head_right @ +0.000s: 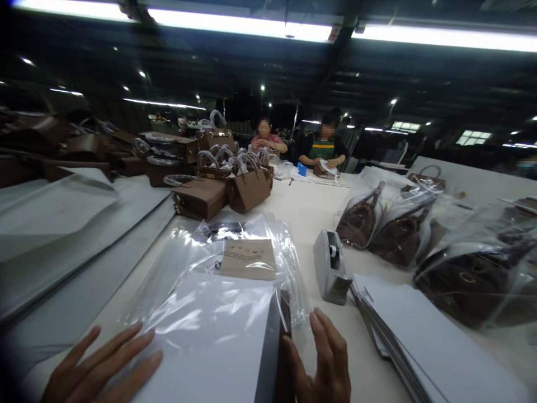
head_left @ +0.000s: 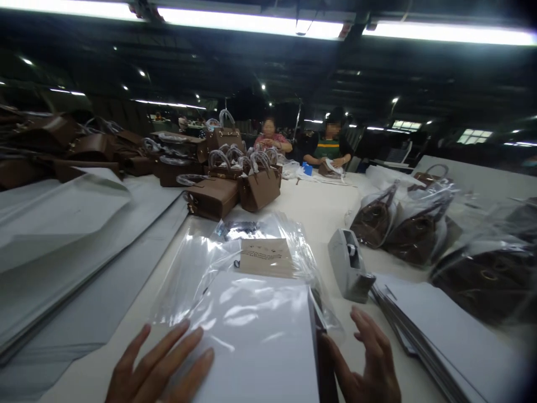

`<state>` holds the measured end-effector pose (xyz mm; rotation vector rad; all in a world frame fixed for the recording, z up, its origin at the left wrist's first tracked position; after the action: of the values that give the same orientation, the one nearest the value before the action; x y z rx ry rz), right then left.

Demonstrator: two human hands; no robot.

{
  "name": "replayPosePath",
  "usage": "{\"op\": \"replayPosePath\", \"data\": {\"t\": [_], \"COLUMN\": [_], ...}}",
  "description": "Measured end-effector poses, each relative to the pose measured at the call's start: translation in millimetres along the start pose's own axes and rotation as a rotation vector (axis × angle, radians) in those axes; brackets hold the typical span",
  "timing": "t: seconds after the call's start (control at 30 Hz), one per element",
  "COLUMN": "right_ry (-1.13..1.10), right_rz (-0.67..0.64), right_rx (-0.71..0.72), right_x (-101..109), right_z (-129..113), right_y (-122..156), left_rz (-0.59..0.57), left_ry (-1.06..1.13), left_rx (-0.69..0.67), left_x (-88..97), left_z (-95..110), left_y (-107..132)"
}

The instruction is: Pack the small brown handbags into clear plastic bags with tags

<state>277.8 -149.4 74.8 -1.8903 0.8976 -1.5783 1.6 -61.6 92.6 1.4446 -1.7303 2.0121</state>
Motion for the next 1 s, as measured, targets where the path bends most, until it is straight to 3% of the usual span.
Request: {"op": "replayPosePath", "data": {"t": [0.1, 0.23, 0.37, 0.5, 0.63, 0.7, 0.77, 0.83, 0.93, 1.0], "right_ry": [-0.065, -0.276, -0.460, -0.549, -0.402, -0.396, -0.355, -0.203, -0.044, -0.050], "right_rz": [0.095, 0.014, -0.239, -0.318, -0.030, 0.012, -0.157, -0.325, -0.487, -0.572], "right_rx": [0.255, 0.237, 0.321, 0.330, 0.297, 0.355, 0.488, 0.563, 0.488, 0.438], "right_x": [14.7, 19.1, -0.7, -9.5, 27.0, 38.0, 25.1, -1.8, -41.6, -56.5], "right_z": [-30.1, -42.8, -47.9, -45.2, -47.5, -55.2, -66.1, -67.6, -50.4, -40.9], "right_y": [-21.8, -64.3, -95.8, -102.3, -83.3, -70.8, -63.7, -62.4, -71.0, -75.6], "left_rz": [-0.155, -0.309, -0.316, -0.426, -0.476, -0.457, -0.433, -0.412, -0.351, -0.191], "left_ry": [0.157, 0.418, 0.526, 0.514, 0.342, 0.279, 0.245, 0.229, 0.190, 0.134], "left_rx": [0.076, 0.064, 0.095, 0.142, 0.198, 0.218, 0.212, 0.190, 0.127, 0.051], "left_x": [18.1, 16.1, 9.2, 5.9, 6.8, 7.4, 7.6, 8.4, 15.4, 28.5], "left_z": [-19.5, -26.7, -29.6, -29.7, -24.9, -22.0, -19.8, -18.3, -11.4, 2.9], "left_y": [-51.0, -98.7, -108.3, -109.2, -116.4, -119.3, -119.9, -117.9, -111.7, -106.5]}}
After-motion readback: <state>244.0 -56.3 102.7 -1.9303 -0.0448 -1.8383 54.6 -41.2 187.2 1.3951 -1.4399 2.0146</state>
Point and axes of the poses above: each hand's wrist, its own y-axis away from the middle knuckle, its own x-axis out of the back of the hand, z = x × y, the point moved 6 cm from there along -y, towards the middle knuckle, and after that the axes turned 12 degrees about -z, right-handed, at the moved point
